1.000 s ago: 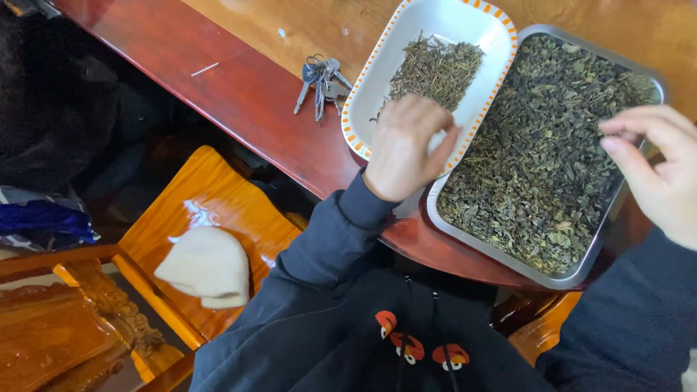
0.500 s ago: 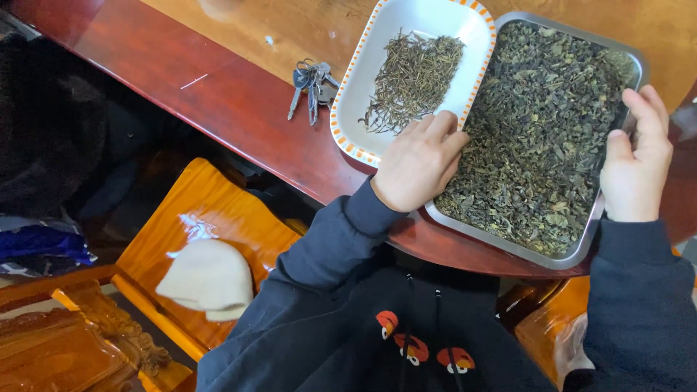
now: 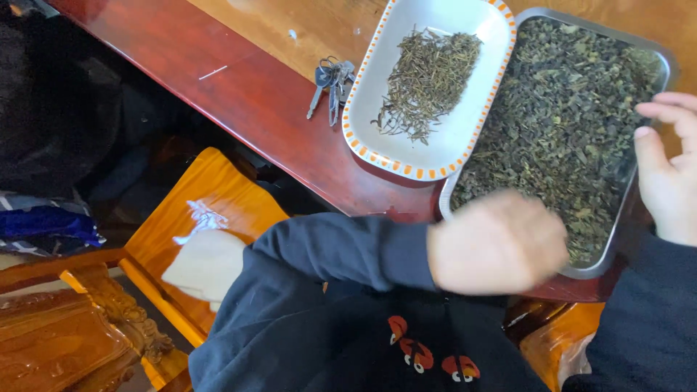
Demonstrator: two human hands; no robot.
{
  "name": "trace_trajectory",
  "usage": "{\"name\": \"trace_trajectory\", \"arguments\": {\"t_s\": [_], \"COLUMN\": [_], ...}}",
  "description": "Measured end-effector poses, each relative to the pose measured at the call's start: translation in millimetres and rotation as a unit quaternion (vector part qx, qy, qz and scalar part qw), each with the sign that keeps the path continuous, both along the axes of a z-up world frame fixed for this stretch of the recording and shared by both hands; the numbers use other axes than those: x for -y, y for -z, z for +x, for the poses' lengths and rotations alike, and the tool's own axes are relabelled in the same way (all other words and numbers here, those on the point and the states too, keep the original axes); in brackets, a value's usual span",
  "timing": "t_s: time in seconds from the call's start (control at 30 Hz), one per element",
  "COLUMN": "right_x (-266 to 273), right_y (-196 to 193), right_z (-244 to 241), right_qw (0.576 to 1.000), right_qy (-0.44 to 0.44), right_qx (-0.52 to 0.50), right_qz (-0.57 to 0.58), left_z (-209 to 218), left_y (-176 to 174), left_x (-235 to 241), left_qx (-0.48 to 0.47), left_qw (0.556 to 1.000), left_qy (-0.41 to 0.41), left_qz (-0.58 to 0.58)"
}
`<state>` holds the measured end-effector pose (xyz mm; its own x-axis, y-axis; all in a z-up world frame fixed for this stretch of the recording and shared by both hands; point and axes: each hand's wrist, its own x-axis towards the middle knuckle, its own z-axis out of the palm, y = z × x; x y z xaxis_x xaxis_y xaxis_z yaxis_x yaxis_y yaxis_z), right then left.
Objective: Sorting dried tea leaves by hand, removing stems and placing them in a separate tray.
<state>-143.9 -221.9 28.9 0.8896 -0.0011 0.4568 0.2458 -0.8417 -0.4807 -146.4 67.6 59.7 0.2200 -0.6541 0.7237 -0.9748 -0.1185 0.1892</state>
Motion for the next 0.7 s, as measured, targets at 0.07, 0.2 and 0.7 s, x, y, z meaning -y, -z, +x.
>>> {"name": "trace_trajectory", "arguments": {"t_s": [0.07,0.2,0.7], "right_x": [-15,-50,-63], "right_y": [-18,-40,-28], "right_z": [0,7,53], "right_qw": [0.998,0.972,0.942], "right_qy": [-0.063,-0.102,-0.198], "right_qx": [-0.004,-0.157,-0.040], "right_qz": [-0.002,-0.145,-0.268], "left_z": [-25,-33,21], "left_y": [4,8,34], "left_x": [8,21,31], "left_qx": [0.000,0.077,0.003], "left_qw": [0.998,0.994,0.993], "left_qy": [0.049,-0.055,-0.094], "left_qz": [-0.027,0.048,0.073]}}
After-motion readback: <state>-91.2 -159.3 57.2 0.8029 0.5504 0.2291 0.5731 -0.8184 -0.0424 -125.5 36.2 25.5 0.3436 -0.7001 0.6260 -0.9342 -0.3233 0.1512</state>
